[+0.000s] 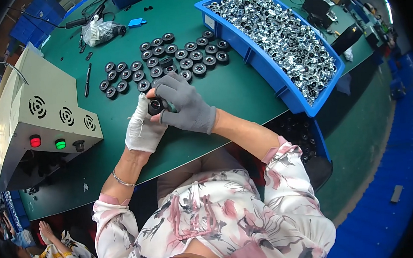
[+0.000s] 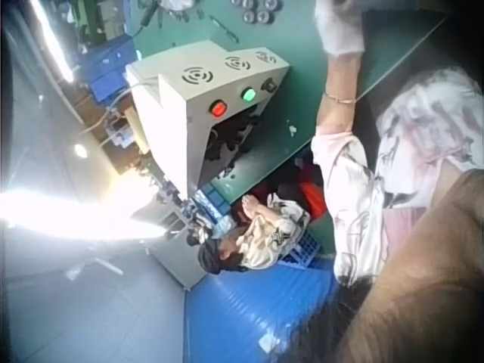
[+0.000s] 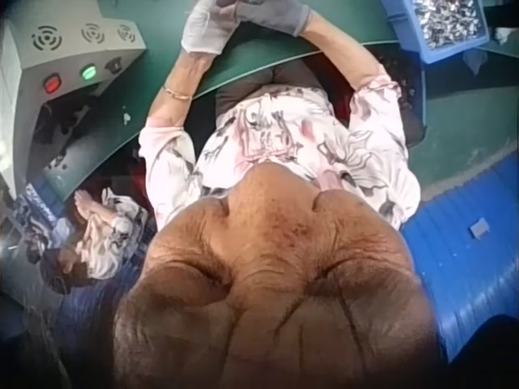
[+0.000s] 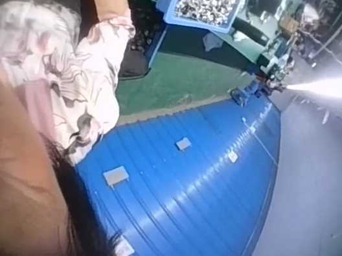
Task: Manually assembling small circular components by inserting metal rings or bearings into plastic housings.
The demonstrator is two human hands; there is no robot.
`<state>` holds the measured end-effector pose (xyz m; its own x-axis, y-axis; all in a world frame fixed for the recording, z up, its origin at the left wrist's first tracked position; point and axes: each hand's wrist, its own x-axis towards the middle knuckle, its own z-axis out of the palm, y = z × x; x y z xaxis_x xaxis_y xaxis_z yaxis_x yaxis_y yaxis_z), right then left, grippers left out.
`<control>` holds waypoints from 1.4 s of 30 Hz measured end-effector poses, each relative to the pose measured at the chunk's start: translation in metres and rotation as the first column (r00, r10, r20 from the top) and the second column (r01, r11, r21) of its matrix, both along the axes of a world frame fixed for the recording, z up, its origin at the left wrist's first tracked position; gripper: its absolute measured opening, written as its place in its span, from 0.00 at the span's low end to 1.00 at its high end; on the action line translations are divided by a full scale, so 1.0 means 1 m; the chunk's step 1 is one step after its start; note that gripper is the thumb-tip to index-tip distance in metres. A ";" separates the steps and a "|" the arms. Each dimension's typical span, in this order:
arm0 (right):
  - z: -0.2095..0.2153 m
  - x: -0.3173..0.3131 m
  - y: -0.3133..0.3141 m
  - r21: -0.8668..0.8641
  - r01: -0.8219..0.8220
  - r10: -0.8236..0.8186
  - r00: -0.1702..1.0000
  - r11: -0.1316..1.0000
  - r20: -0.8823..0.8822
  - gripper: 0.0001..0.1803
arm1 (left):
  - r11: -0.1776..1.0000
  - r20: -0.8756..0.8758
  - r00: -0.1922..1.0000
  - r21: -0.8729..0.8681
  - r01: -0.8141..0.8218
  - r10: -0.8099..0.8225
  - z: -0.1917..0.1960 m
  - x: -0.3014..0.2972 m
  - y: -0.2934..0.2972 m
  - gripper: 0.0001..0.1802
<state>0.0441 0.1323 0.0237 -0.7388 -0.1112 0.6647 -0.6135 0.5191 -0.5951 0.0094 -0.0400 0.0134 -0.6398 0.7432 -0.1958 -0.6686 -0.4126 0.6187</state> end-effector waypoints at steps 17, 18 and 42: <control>0.000 -0.001 0.004 0.005 -0.015 0.014 0.995 1.000 0.094 0.22 | 0.998 -0.142 0.989 -0.053 -0.038 0.030 -0.006 0.000 0.005 0.24; 0.004 0.001 0.004 0.013 0.007 -0.008 0.992 1.000 0.122 0.22 | 0.999 -0.047 0.998 0.004 -0.044 0.044 -0.003 0.001 0.008 0.24; -0.001 0.010 0.009 -0.610 0.118 0.275 0.814 0.783 0.512 0.14 | 0.941 -0.491 0.838 -0.096 -0.324 0.238 -0.015 -0.004 0.012 0.11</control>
<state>0.0542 0.1417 0.0225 -0.9926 0.0797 0.0920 -0.0994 -0.0939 -0.9906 0.0056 -0.0277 -0.0011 -0.8631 0.4998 0.0725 -0.1553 -0.3993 0.9036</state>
